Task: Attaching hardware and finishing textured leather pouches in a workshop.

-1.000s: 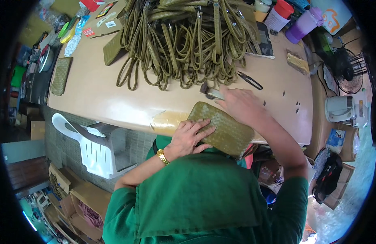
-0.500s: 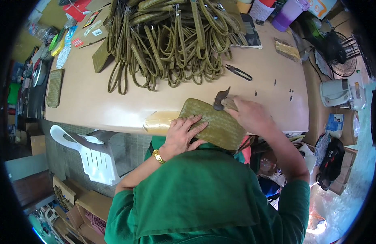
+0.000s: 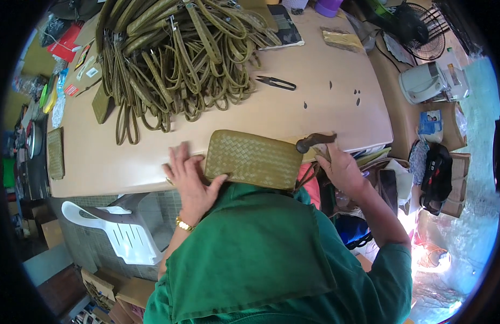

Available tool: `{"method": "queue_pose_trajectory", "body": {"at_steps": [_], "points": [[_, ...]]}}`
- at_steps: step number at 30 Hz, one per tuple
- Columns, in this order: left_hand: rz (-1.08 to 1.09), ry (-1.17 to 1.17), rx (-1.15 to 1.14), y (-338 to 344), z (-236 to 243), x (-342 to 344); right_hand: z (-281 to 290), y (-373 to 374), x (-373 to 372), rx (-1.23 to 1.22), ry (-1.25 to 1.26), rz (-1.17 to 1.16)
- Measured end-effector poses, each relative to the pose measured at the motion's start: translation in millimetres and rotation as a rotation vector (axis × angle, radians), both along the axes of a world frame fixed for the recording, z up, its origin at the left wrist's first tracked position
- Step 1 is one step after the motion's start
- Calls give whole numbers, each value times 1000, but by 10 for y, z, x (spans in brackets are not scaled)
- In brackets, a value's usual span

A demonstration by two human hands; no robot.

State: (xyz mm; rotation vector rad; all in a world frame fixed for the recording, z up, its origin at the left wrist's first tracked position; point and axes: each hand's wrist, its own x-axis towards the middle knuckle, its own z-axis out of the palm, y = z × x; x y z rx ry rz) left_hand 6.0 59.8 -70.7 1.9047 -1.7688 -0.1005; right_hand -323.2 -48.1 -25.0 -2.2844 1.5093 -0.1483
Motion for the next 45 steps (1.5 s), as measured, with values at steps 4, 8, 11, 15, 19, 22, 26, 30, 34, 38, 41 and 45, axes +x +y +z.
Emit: {"method": "queue_pose_trajectory", "body": {"at_steps": [4,8,11,15,19,22,26,30,34,38,41,45], "points": [[16,27,38,11,-86,-11,2,-166,19,79,-180,17],[269,1091,169,222,121,101,-54,-235,62,434,-519,-192],[-5,1484,-607,423,507,436,-108,-223,35,316,-698,-207],[-73,438,-655,101,989,123,-24,-253,175,345,-702,-222],[-608,64,143,-457,752,-292,-194,-248,258,112,-482,-107],[-623,-136,323,-366,362,-292,-153,-296,290,-97,-295,117],[-606,-103,282,-304,254,-253,154,-346,481,-23,-386,160],[-599,-82,283,-335,235,-252,95,-300,662,-37,-253,11],[-582,-67,256,-352,209,-255,122,-406,640,104,-27,138],[-625,79,211,-352,272,-168,-40,-294,627,31,-53,140],[-242,87,1,-328,407,61,-84,-379,496,-11,10,157],[-142,76,23,-156,125,200,165,-564,637,1,-95,150]]}}
